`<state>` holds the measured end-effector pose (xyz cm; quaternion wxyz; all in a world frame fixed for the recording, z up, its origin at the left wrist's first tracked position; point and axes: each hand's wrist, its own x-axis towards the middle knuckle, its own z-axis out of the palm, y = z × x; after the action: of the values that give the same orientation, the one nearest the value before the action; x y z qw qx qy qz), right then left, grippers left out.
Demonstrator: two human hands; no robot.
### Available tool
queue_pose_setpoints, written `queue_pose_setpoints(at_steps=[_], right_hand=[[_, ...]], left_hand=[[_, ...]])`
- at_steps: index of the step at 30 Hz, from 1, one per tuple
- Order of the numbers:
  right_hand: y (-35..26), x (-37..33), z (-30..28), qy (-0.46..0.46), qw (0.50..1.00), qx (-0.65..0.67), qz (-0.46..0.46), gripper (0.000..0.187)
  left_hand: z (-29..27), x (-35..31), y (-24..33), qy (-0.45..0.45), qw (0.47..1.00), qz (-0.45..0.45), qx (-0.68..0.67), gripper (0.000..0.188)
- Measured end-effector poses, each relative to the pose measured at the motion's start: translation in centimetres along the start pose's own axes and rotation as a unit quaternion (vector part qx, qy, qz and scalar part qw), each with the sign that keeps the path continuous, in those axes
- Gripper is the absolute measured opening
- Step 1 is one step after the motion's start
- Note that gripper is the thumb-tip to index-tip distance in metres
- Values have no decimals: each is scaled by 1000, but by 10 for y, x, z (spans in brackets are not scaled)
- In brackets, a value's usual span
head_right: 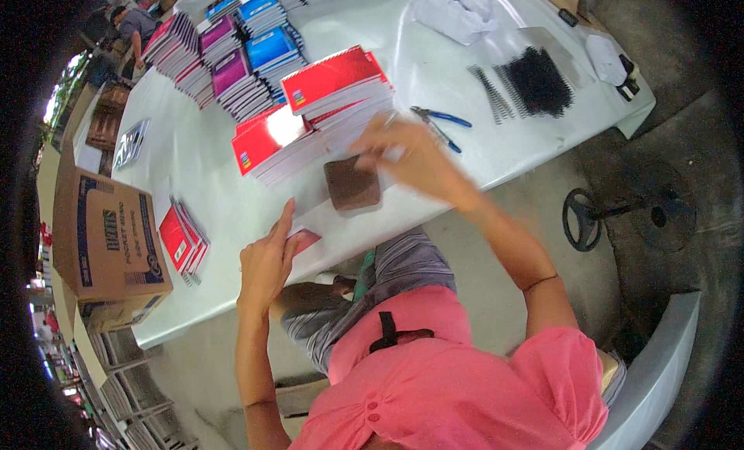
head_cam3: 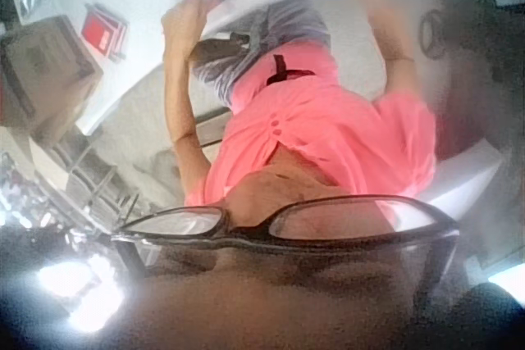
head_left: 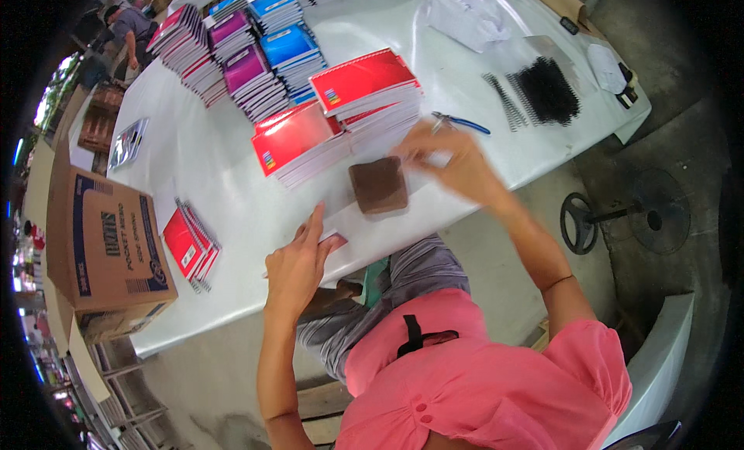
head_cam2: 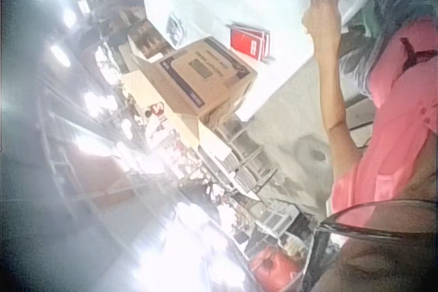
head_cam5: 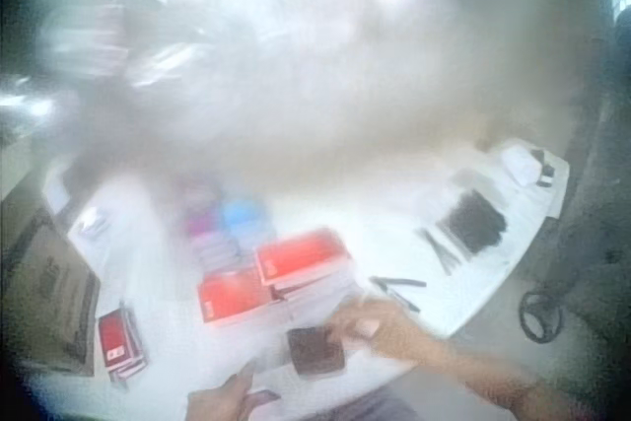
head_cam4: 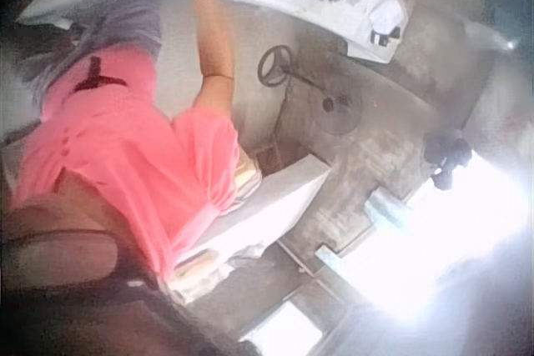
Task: The person inserts wire coils into the punched holes of small notebooks, trims the excess wire with pliers, and folds the ends to secure them, processing several red and blue notebooks one by one at a workshop table.
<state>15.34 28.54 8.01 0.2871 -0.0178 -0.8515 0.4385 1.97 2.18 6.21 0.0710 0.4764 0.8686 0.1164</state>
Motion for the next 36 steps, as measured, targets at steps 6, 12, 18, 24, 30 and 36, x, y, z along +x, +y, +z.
queue_pose_setpoints(at_steps=[6, 12, 18, 24, 30, 36], right_hand=[[-6, -8, 84, -136, 978, 108, 118, 24], [11, -3, 89, -172, 966, 183, 53, 21], [-6, 13, 70, -378, 910, 80, 152, 14], [-10, -1, 79, -256, 959, -111, -54, 23], [-29, -1, 83, -329, 940, -75, 40, 22], [24, 22, 35, -323, 941, -99, -10, 38]], left_hand=[[2, -3, -3, 37, 999, 32, -19, 58], [-1, -2, 0, 42, 998, 34, -22, 56], [-2, -3, -2, 40, 998, 54, 9, 58], [8, -1, 1, 99, 991, 68, -49, 59], [11, -5, -7, 47, 994, 97, -5, 55], [2, -6, 4, 4, 998, 66, -5, 58]])
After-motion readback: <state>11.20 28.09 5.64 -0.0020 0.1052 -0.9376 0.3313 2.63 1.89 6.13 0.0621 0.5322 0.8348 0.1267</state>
